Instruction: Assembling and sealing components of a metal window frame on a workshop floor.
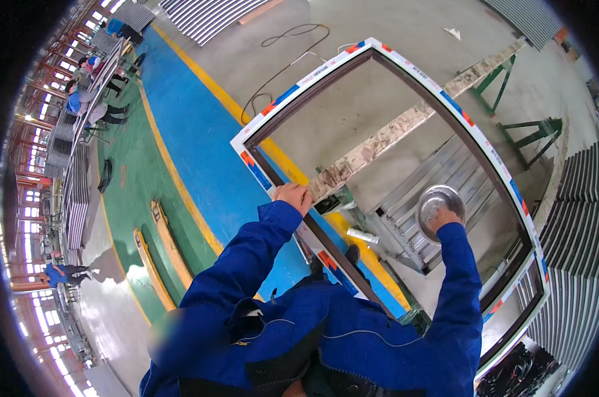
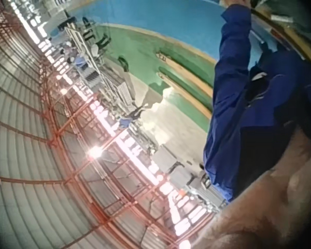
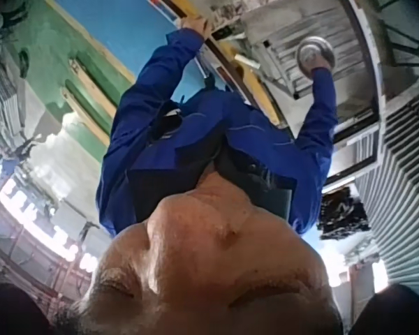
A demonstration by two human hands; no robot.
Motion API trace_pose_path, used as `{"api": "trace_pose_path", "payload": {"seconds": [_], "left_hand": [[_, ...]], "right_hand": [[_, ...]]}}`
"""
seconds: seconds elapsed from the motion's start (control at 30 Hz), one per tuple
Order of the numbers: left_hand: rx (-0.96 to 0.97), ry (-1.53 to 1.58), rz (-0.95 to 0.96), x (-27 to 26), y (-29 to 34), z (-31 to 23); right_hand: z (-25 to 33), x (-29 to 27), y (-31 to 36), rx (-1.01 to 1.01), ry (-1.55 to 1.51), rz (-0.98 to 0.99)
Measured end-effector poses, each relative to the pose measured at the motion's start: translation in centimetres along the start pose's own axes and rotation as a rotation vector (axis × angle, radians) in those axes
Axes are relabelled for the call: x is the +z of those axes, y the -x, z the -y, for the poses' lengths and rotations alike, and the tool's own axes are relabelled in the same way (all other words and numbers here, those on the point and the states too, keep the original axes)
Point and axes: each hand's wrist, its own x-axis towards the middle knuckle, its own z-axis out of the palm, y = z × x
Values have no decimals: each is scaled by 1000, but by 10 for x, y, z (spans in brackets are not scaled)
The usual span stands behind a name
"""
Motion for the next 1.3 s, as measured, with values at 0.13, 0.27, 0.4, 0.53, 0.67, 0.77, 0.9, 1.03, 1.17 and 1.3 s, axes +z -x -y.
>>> {"api": "trace_pose_path", "payload": {"seconds": [0.13,0.27,0.4,0.53,0.67,0.77,0.9,1.03,1.17,1.3], "left_hand": [[-34,-23,23,-10,15,5],[-46,-34,37,-8,12,0],[-67,6,53,-9,6,-5],[-18,-19,70,0,5,1],[43,-63,137,-1,9,12],[13,-7,46,-1,10,7],[-36,-36,-39,21,27,27],[-178,-111,269,27,31,31],[-113,-54,244,15,20,21],[-47,-19,173,-5,11,11]], "right_hand": [[116,-90,26,-177,-58,26],[239,-130,7,-434,-210,78],[359,-108,-44,-686,-169,199],[451,-60,-86,-825,-180,250],[503,-55,-94,-885,-118,279],[520,-53,-101,-858,-96,327],[537,-51,-103,-847,-67,385],[543,-35,-118,-848,-62,402],[539,-21,-129,-893,-111,363],[533,-30,-126,-955,-71,370]]}}
